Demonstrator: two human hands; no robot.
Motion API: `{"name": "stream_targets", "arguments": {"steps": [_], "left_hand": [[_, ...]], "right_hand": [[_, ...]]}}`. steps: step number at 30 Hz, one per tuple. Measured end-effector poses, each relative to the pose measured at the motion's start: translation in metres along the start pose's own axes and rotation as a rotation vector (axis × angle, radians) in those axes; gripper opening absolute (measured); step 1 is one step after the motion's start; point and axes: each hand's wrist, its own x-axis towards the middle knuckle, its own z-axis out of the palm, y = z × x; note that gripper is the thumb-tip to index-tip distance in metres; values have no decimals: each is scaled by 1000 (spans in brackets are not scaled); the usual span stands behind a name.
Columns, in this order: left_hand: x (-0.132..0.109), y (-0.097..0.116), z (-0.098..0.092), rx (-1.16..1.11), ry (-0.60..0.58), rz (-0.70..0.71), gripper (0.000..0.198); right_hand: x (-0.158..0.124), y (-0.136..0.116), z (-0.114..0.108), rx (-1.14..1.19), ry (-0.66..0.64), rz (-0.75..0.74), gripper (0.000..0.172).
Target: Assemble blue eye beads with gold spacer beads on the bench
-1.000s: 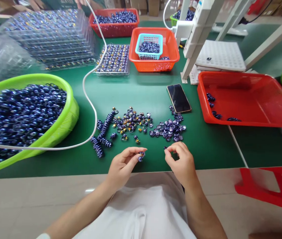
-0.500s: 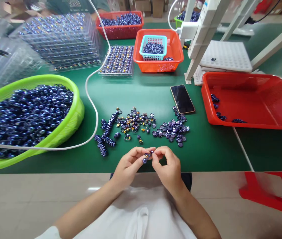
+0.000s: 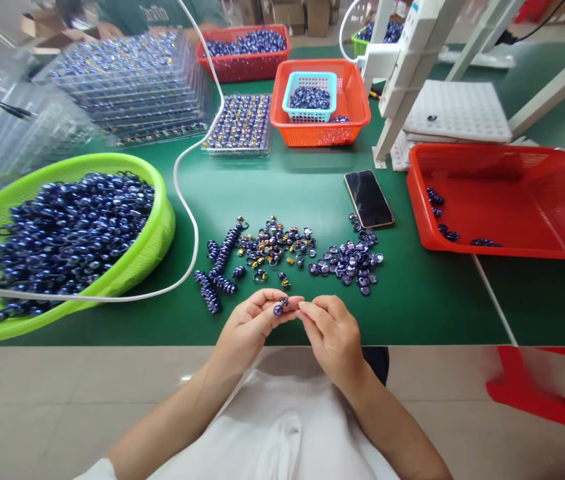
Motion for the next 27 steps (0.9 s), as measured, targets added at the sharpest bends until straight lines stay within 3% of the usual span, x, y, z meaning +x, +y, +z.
{"name": "stream_targets", "arguments": {"steps": [5,12,18,27], "left_hand": [[2,0,-4,-20,19,-9,22],[3,-7,-4,53,29,33,23],[2,-8,-1,59,46,34,26],[0,-14,1,161,119,108,21]], "right_hand": [[4,-8,-6,164,-46,197,7],[5,-8,-6,338,-68,241,6],[3,-11,-4,530,-73,433,3],[0,-13,2,583,-17,445,10]]}}
